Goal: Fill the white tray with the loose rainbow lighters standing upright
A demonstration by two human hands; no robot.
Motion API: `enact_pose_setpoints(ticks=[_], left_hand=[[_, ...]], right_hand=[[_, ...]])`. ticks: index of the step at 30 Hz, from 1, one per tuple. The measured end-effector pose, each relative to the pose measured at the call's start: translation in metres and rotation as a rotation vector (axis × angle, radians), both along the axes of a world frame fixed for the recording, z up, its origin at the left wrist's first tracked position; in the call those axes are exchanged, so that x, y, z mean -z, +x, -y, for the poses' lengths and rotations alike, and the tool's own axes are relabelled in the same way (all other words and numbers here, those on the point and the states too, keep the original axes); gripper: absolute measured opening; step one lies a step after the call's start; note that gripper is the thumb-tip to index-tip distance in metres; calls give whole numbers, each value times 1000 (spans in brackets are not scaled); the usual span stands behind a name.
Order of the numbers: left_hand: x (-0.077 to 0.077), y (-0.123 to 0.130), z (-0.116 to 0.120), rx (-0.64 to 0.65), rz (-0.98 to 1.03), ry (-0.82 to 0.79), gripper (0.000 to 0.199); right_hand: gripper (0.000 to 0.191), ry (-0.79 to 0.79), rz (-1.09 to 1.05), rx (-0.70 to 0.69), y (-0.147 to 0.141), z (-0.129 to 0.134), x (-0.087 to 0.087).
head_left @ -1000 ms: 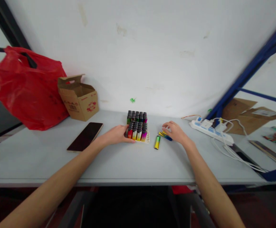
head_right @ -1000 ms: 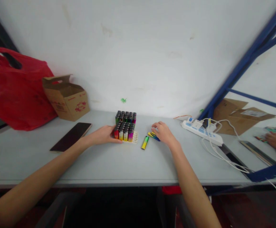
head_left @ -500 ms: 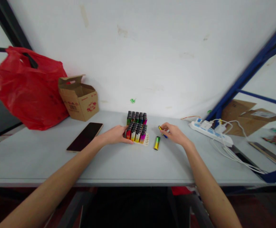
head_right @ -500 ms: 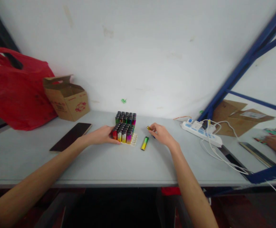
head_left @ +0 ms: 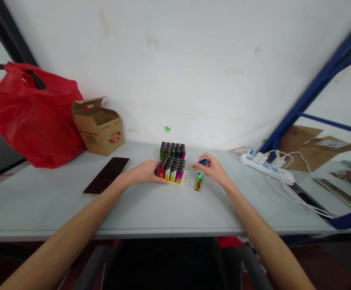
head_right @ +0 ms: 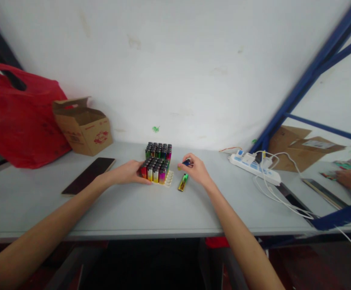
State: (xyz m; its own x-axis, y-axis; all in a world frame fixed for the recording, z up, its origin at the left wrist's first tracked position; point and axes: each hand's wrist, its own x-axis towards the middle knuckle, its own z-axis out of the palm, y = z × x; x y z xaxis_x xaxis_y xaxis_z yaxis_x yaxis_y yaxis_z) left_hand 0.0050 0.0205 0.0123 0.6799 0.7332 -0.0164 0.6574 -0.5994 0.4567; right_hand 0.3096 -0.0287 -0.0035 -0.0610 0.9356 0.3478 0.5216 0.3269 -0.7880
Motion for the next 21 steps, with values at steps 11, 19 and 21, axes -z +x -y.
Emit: enact_pose_setpoints(ticks=[11,19,21], left_hand=[[3,-2,-2,17,10,24,64],[2,-3,-1,12,9,16,68],[2,-3,-1,13,8,15,67]], right_hand=[[43,-295,-638,-396,-29,9,3],[55,-438,-570,-226,-34,6,7],[59,-416,-537,-147,-34,4,9]])
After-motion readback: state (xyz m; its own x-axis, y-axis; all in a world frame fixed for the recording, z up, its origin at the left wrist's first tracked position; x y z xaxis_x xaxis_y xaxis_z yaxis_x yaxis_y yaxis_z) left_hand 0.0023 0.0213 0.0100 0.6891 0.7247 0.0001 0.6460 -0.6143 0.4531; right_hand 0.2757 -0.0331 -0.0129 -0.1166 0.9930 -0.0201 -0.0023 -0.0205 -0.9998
